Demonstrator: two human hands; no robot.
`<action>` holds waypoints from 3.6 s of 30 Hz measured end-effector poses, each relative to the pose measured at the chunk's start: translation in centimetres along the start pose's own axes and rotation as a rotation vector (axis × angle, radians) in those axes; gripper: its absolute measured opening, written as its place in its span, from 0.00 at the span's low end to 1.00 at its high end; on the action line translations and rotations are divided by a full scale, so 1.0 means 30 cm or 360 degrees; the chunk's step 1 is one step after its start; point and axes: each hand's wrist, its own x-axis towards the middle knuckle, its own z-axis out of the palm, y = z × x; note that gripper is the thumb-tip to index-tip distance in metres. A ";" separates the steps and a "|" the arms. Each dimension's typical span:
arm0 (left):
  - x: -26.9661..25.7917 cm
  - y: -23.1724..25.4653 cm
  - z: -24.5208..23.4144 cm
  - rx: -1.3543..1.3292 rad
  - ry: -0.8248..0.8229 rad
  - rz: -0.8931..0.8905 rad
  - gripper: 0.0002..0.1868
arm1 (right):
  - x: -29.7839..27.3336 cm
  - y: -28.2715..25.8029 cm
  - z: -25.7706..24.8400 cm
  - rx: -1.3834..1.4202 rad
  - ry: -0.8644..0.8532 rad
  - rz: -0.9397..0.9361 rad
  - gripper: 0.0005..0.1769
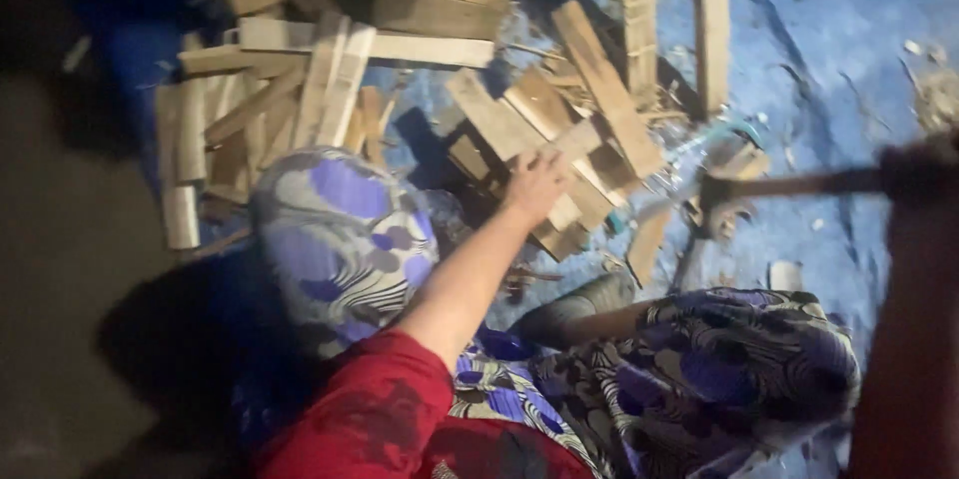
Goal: Shaping and splitting wooden components for instrument construction using a hammer and a blade.
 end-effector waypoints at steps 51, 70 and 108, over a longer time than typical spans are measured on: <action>-0.068 0.011 -0.083 -0.0044 0.0267 0.0016 0.08 | 0.078 0.278 1.085 -0.0483 0.0268 -0.0090 0.21; 0.058 -0.012 -0.308 -0.0510 -0.0639 -0.0176 0.36 | -0.106 -0.001 0.973 -0.0595 0.0090 -0.0103 0.21; 0.432 -0.081 -0.140 -0.0319 -0.0450 -0.0298 0.11 | -0.656 -0.196 0.612 -0.0361 0.0139 -0.0425 0.26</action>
